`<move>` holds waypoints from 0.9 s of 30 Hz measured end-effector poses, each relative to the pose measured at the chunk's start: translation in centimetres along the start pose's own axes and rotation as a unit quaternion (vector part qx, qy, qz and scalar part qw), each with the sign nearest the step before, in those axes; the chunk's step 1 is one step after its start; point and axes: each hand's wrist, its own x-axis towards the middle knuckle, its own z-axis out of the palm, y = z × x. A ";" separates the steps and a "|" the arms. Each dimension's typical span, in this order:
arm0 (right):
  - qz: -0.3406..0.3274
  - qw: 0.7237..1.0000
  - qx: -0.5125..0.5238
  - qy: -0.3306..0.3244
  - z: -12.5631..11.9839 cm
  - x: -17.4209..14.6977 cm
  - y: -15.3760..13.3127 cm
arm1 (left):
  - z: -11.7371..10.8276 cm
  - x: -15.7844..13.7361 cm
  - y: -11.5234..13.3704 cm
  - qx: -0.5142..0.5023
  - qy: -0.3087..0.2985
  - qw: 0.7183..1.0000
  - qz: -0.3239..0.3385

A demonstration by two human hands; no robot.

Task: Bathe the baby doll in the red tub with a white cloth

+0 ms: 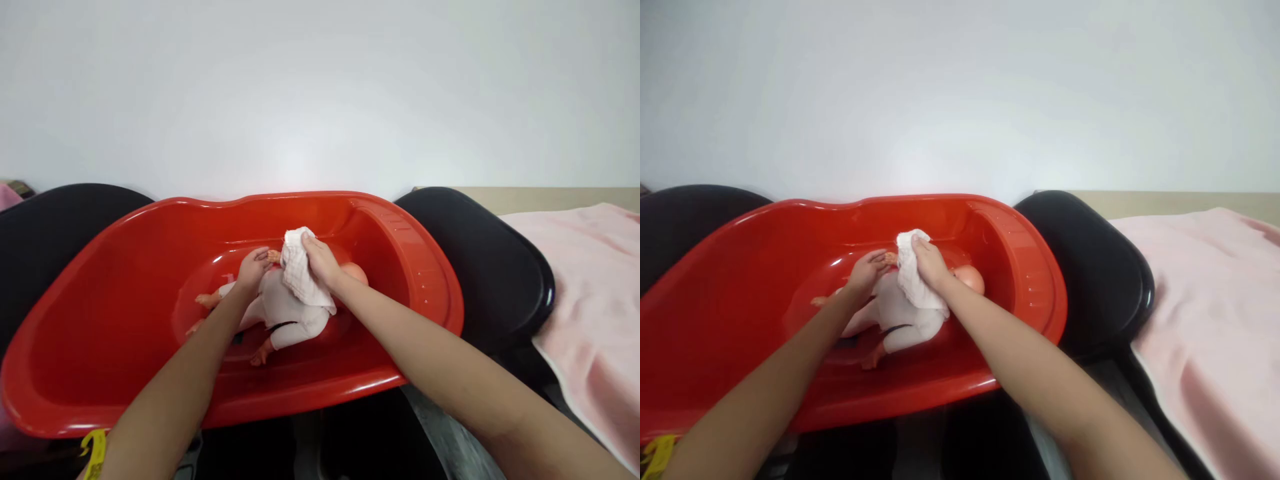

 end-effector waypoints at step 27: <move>-0.069 0.851 -0.490 -0.176 3.0 2.6 3.2 | 0.0 1.0 -0.6 -0.048 0.065 0.997 -0.008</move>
